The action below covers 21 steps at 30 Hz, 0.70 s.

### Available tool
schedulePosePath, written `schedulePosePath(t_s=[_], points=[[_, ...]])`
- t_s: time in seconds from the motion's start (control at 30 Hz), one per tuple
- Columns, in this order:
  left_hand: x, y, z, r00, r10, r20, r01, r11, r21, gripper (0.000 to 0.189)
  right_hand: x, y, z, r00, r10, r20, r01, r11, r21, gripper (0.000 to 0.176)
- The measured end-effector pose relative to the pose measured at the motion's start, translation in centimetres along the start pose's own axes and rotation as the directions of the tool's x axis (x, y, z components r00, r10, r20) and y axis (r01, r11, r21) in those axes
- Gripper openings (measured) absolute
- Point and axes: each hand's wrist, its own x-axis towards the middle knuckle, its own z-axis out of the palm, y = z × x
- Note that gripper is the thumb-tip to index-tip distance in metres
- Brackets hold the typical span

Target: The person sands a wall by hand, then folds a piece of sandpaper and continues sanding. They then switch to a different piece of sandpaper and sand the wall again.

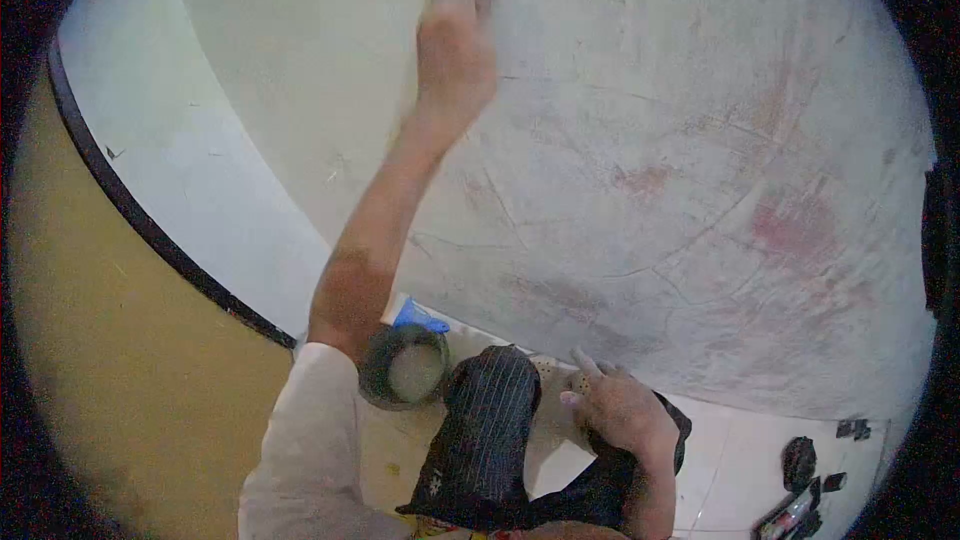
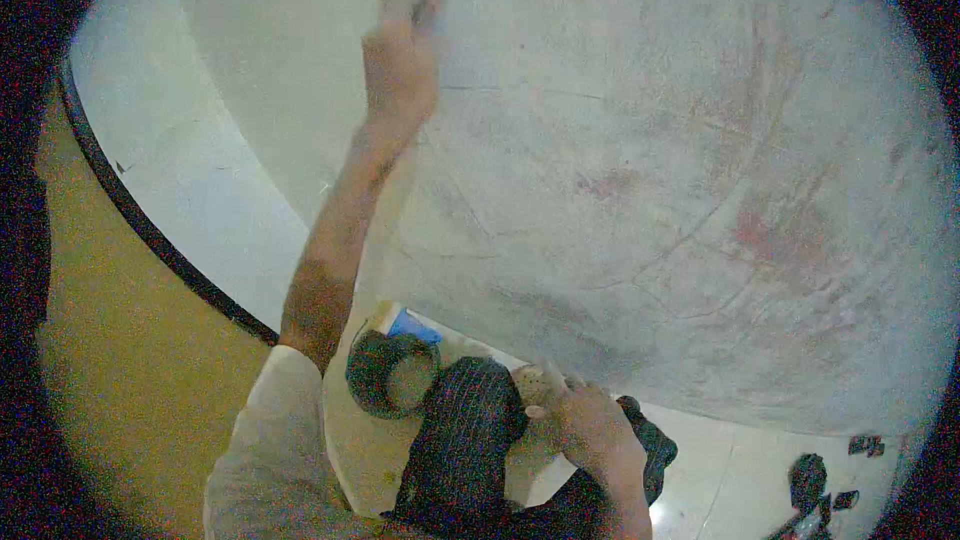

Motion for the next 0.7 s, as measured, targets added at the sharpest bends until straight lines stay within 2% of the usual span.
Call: schedulePosePath(t_s=[0.1,0.17,0.23,0.27,0.33,0.37,0.43,0.53,0.6,0.63,0.7], points=[[0.3,0.7,-0.3,1.000,-0.023,-0.006,0.023,0.997,0.075,0.052,0.2,-0.9,-0.7,0.996,0.049,0.069,-0.049,0.999,0.000,0.070],[-4.6,0.2,0.7,0.997,-0.066,-0.031,0.065,0.997,-0.051,0.071,0.4,-0.7,-0.2,0.999,0.030,0.042,-0.029,1.000,-0.008,0.070],[-10.0,-0.2,1.2,0.994,0.097,0.045,-0.102,0.989,0.111,0.070,0.5,-0.7,-0.2,0.997,0.034,0.072,-0.034,0.999,0.001,0.070],[-11.1,-0.3,1.6,0.994,0.105,0.041,-0.109,0.988,0.109,0.070,0.6,-0.7,-0.3,0.994,0.039,0.101,-0.039,0.999,0.004,0.069],[-11.2,0.2,2.0,1.000,-0.023,0.020,0.021,0.995,0.098,0.068,0.6,-0.9,-0.5,0.995,0.041,0.095,-0.040,0.999,-0.012,0.069],[-10.4,-0.5,2.3,0.999,-0.031,0.008,0.031,0.995,0.098,0.068,0.6,-1.1,-0.8,0.993,0.048,0.106,-0.046,0.999,-0.019,0.070],[-5.5,-0.6,1.7,0.997,0.064,-0.053,-0.057,0.990,0.129,0.062,0.5,-1.6,-1.5,0.991,0.069,0.112,-0.068,0.998,-0.016,0.069],[-0.2,-0.3,0.1,1.000,-0.021,0.023,0.020,0.999,0.044,0.062,0.4,-0.9,-1.1,0.991,0.078,0.112,-0.078,0.997,-0.006,0.069],[1.5,1.0,-0.7,0.999,-0.039,-0.020,0.041,0.992,0.121,0.049,0.6,-0.6,-0.9,0.993,0.061,0.098,-0.061,0.998,-0.004,0.069],[0.4,0.8,-0.7,0.999,-0.040,-0.016,0.041,0.991,0.126,0.049,0.7,-0.7,-0.8,0.993,0.065,0.095,-0.066,0.998,0.004,0.068],[-4.3,0.5,-0.1,0.994,-0.102,0.045,0.103,0.994,-0.034,0.072,0.5,-0.9,-0.9,0.994,0.069,0.083,-0.070,0.997,0.013,0.068]])
